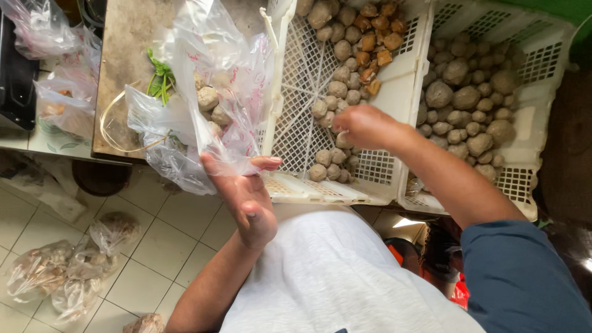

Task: The person picks up round meatballs from a white plastic crate and places them into a clear plastic bag. The person continues to fill the bag with meatballs from the crate.

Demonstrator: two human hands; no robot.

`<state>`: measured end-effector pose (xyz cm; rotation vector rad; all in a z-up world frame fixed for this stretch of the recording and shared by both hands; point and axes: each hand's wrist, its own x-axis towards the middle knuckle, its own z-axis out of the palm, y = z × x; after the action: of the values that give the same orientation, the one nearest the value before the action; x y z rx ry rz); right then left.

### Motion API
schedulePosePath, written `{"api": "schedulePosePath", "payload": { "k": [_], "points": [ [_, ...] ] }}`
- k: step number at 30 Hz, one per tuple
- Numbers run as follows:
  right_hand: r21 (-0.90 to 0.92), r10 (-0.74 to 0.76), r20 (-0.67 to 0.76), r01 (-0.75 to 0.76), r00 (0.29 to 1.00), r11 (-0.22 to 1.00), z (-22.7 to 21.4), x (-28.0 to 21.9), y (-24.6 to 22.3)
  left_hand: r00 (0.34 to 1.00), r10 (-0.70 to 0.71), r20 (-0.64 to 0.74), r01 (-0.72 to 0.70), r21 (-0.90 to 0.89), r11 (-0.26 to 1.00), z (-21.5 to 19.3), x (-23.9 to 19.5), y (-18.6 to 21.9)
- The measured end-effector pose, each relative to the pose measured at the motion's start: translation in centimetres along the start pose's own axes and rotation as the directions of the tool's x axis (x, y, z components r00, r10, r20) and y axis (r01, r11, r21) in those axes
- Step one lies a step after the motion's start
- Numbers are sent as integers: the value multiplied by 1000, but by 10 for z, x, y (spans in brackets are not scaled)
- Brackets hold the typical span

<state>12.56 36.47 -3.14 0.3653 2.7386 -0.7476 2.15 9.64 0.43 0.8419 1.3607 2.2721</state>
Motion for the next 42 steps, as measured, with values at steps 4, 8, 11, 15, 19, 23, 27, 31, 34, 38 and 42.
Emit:
{"api": "schedulePosePath", "payload": {
  "k": [4, 8, 11, 15, 19, 23, 27, 31, 34, 38, 42],
  "points": [
    [-81, -39, 11, 40, 999, 996, 64, -25, 0, 999, -35, 32, 34, 28, 999, -7, -11, -3],
    [-315, -22, 59, 40, 998, 948, 83, -28, -6, 999, -34, 17, 33, 61, 998, -8, -12, -6],
    [-330, 10, 110, 27, 994, 944, 81, -22, -5, 1000, -16, 16, 15, 82, 997, -7, -11, -6],
    [-233, 61, 37, -51, 997, 971, 78, -20, -4, 999, -39, 21, 37, 89, 995, -6, -9, -3],
    [89, 114, 37, -117, 993, 989, 76, -15, -8, 999, -47, 9, 46, 96, 994, -6, -8, -2],
    [210, 40, 105, -62, 994, 976, 67, -9, -26, 997, -60, 40, 56, 78, 995, -7, -8, 0],
    [57, 175, 252, -195, 952, 979, 63, -4, -56, 998, -51, 34, 48, 67, 997, -6, -8, 0],
    [-44, -4, 142, 10, 990, 999, 67, 1, -68, 999, -35, 35, 33, 51, 998, -7, -6, -1],
    [40, 31, 128, -36, 991, 999, 68, 11, -66, 999, -18, 31, 17, 31, 999, -5, -5, -4],
    [753, 148, -31, -74, 989, 654, 39, 15, -65, 999, 35, 32, -35, 10, 999, -6, -4, -6],
    [970, -108, -234, 224, 966, -99, -13, 16, -84, 998, 52, 21, -51, -30, 998, -7, -9, -11]
  ]
}}
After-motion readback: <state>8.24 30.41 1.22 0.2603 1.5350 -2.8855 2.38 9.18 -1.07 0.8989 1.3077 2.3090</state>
